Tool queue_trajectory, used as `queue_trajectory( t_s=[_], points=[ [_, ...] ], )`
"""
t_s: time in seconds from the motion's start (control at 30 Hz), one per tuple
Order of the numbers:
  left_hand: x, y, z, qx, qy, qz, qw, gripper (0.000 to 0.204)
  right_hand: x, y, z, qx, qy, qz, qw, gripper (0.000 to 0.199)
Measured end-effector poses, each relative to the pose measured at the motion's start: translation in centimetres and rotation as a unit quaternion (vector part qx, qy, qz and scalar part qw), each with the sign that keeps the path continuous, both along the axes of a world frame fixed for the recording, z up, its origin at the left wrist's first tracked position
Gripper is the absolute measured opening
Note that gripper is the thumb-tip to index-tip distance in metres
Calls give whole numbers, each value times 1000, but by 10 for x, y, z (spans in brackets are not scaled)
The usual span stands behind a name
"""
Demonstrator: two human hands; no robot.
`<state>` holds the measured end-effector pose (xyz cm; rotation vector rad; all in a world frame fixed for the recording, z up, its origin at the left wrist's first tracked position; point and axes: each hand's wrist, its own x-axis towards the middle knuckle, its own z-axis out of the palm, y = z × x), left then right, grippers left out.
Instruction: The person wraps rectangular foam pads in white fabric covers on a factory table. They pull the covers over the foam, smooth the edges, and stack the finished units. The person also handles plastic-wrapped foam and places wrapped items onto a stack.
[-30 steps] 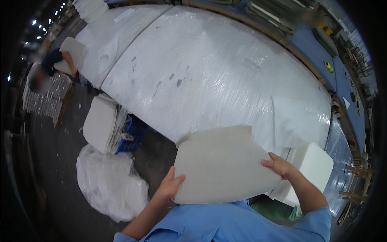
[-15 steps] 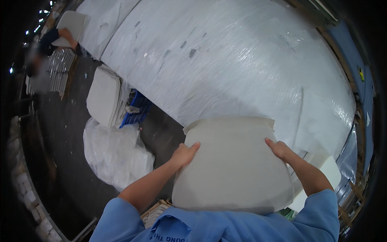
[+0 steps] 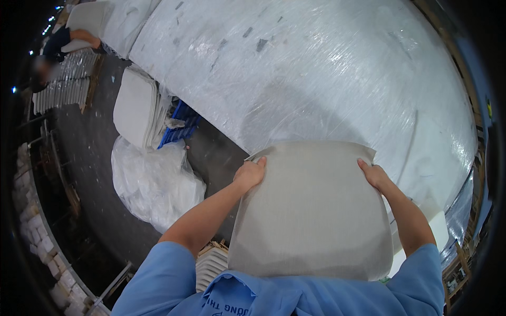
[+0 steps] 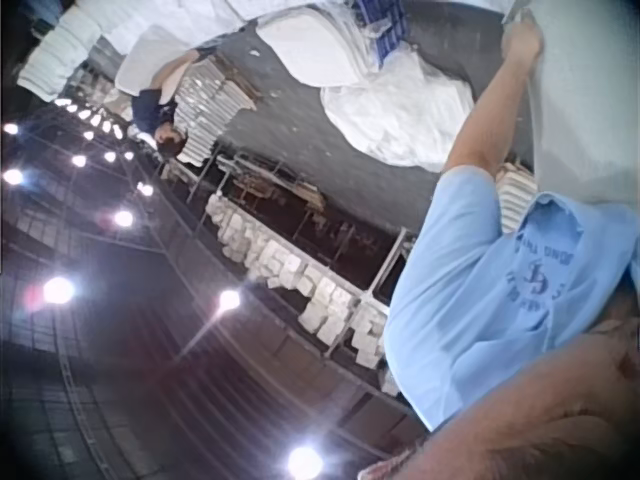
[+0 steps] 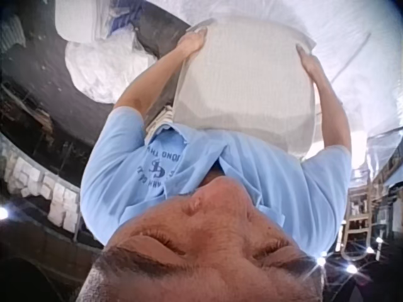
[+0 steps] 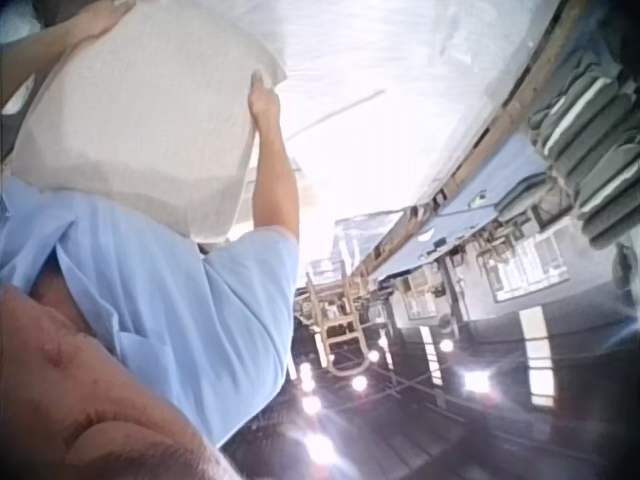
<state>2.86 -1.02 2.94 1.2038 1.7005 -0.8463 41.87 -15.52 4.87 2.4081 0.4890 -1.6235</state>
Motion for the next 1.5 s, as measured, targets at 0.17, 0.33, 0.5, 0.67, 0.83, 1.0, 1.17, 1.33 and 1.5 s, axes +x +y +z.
queue_trajectory(
  t_s=[0.17, 0.33, 0.5, 0.67, 0.83, 1.0, 1.17, 1.33, 1.5],
  points=[
    [-15, -2, -26, 22, -55, -41, 997, 83, 5, -3, -11, 42, 17, 35, 998, 89],
    [-17, -6, -16, 82, -115, -32, 990, 84, 4, -8, -8, 70, 21, -13, 997, 88],
    [-64, -24, 13, 19, -349, 115, 930, 56, 2, -39, 77, 184, 169, -265, 931, 88],
    [-86, -106, 148, -33, -513, 400, 759, 61, -14, -139, 175, 400, 288, -470, 731, 81],
    [-86, -96, 214, -25, -565, 380, 732, 74, -65, -168, 206, 602, 193, -486, 604, 85],
    [-74, -81, 256, 117, -576, 271, 762, 82, -68, -138, 199, 715, 64, -407, 564, 83],
    [-53, -94, 290, 418, -470, -203, 750, 66, -52, -112, 194, 736, 32, -371, 566, 84],
    [-22, -117, 284, 556, -372, -271, 692, 68, -46, -99, 186, 736, -3, -335, 588, 88],
    [-12, -115, 284, 535, -351, -274, 718, 71, -26, -91, 154, 730, 75, -373, 567, 80]
  ],
)
